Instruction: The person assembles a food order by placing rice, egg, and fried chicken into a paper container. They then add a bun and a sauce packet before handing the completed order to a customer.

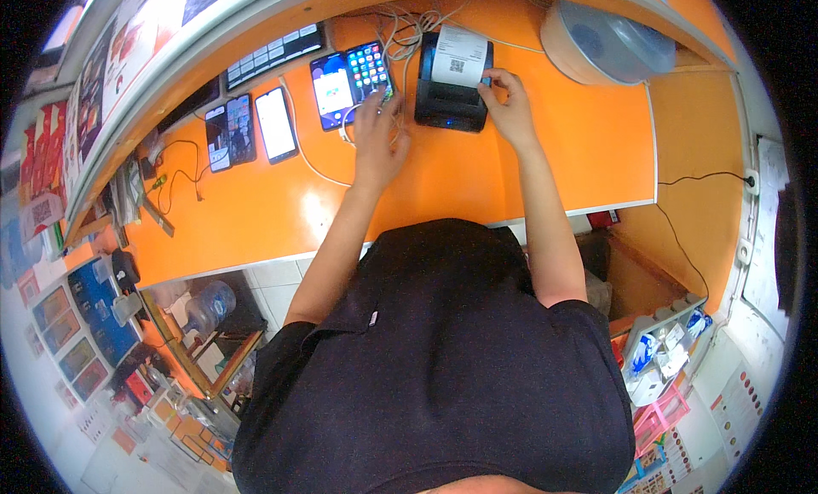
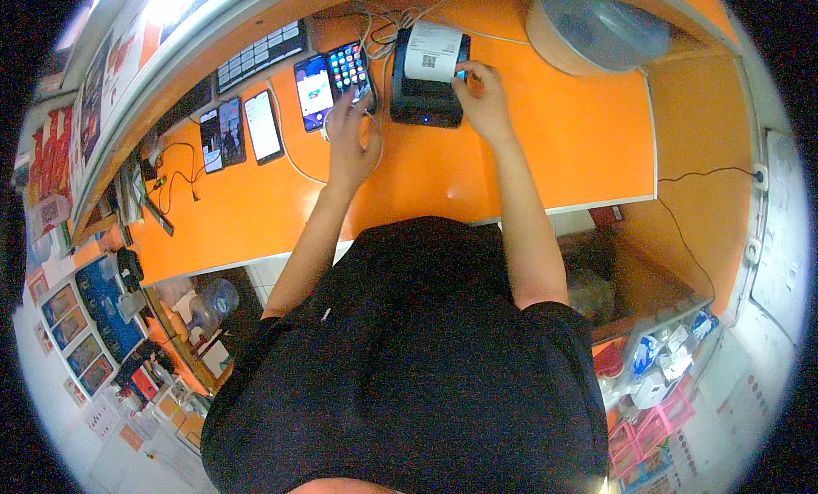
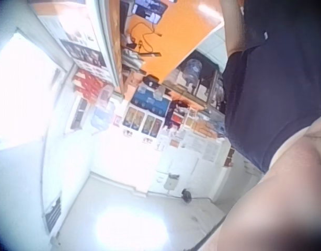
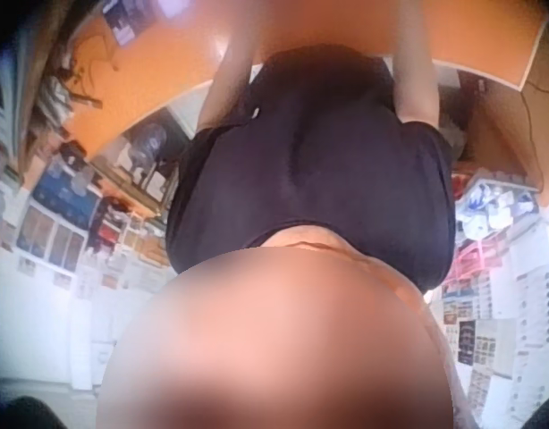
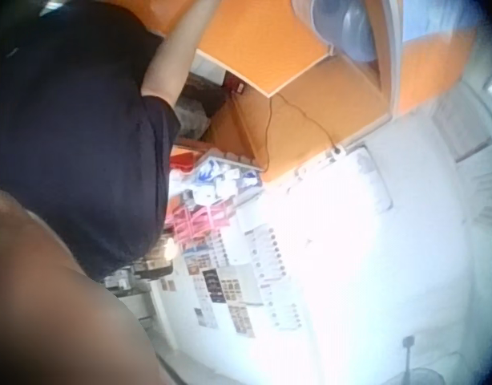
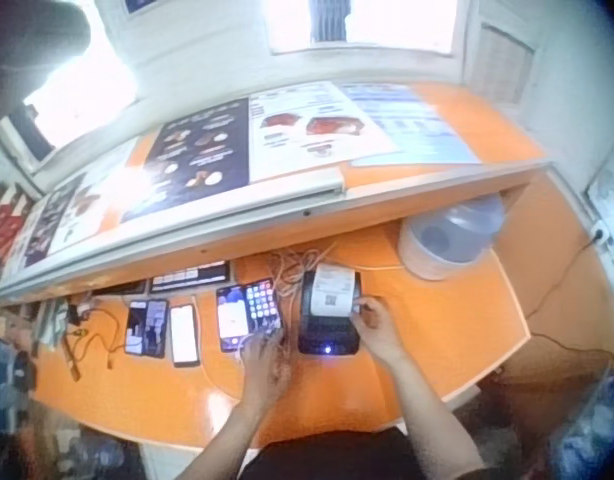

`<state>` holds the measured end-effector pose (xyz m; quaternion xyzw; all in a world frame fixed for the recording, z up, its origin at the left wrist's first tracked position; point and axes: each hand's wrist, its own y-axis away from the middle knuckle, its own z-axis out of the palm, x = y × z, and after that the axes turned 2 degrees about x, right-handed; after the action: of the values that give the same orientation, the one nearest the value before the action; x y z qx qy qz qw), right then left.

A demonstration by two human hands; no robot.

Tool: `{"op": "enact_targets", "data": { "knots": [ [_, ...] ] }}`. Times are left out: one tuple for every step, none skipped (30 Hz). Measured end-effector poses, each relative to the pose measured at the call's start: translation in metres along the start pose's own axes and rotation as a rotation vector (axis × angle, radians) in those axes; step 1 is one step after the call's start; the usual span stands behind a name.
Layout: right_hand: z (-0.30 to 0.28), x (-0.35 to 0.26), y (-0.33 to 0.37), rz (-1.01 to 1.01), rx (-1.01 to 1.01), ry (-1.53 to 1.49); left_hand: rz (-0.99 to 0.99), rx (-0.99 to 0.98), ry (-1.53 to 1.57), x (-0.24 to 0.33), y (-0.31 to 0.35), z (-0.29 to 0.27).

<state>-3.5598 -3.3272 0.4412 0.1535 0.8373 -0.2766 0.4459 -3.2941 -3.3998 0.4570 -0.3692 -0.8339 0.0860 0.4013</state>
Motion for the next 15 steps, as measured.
{"op": "enact_targets", "data": {
  "knots": [
    [0.0, 0.001, 0.001, 0.037, 0.0, -0.002, 0.03, -0.055, 0.029, 0.011, -0.002, 0.005],
    [0.0, 0.002, 0.002, 0.051, -0.003, 0.004, 0.059, -0.108, 0.063, 0.021, -0.003, 0.01],
    [0.0, 0.001, 0.003, 0.015, 0.007, 0.003, 0.085, -0.177, 0.038, 0.029, -0.004, 0.015],
    [0.0, 0.0, 0.004, 0.061, 0.001, 0.01, 0.092, -0.222, -0.01, 0.035, -0.003, 0.019],
    [0.0, -0.003, 0.003, 0.057, 0.008, 0.011, 0.095, -0.266, -0.054, 0.04, -0.002, 0.024],
    [-0.001, -0.007, 0.001, 0.069, 0.023, 0.028, 0.097, -0.309, -0.098, 0.043, -0.002, 0.029],
    [-0.001, -0.014, -0.003, 0.021, 0.048, 0.093, 0.078, -0.347, -0.123, 0.044, -0.002, 0.032],
    [-0.002, -0.024, -0.007, -0.012, 0.083, 0.175, 0.073, -0.356, -0.152, 0.045, -0.002, 0.035],
    [-0.003, -0.037, -0.011, 0.037, 0.097, 0.282, 0.073, -0.366, -0.181, 0.045, -0.002, 0.038],
    [-0.005, -0.05, -0.018, 0.032, 0.059, 0.165, 0.057, -0.404, -0.222, 0.045, -0.002, 0.039],
    [-0.011, -0.064, -0.03, 0.105, -0.004, 0.071, 0.071, -0.372, -0.21, 0.045, -0.002, 0.041],
    [-0.018, -0.079, -0.04, 0.174, -0.059, -0.002, 0.069, -0.367, -0.211, 0.046, -0.002, 0.042],
    [-0.025, -0.095, -0.041, 0.133, -0.122, -0.17, 0.068, -0.362, -0.212, 0.046, -0.002, 0.042],
    [-0.032, -0.108, -0.036, 0.086, -0.177, -0.317, 0.065, -0.357, -0.224, 0.047, -0.001, 0.042],
    [-0.04, -0.119, -0.027, -0.01, -0.246, -0.486, 0.062, -0.353, -0.236, 0.048, 0.001, 0.043]
  ]
}}
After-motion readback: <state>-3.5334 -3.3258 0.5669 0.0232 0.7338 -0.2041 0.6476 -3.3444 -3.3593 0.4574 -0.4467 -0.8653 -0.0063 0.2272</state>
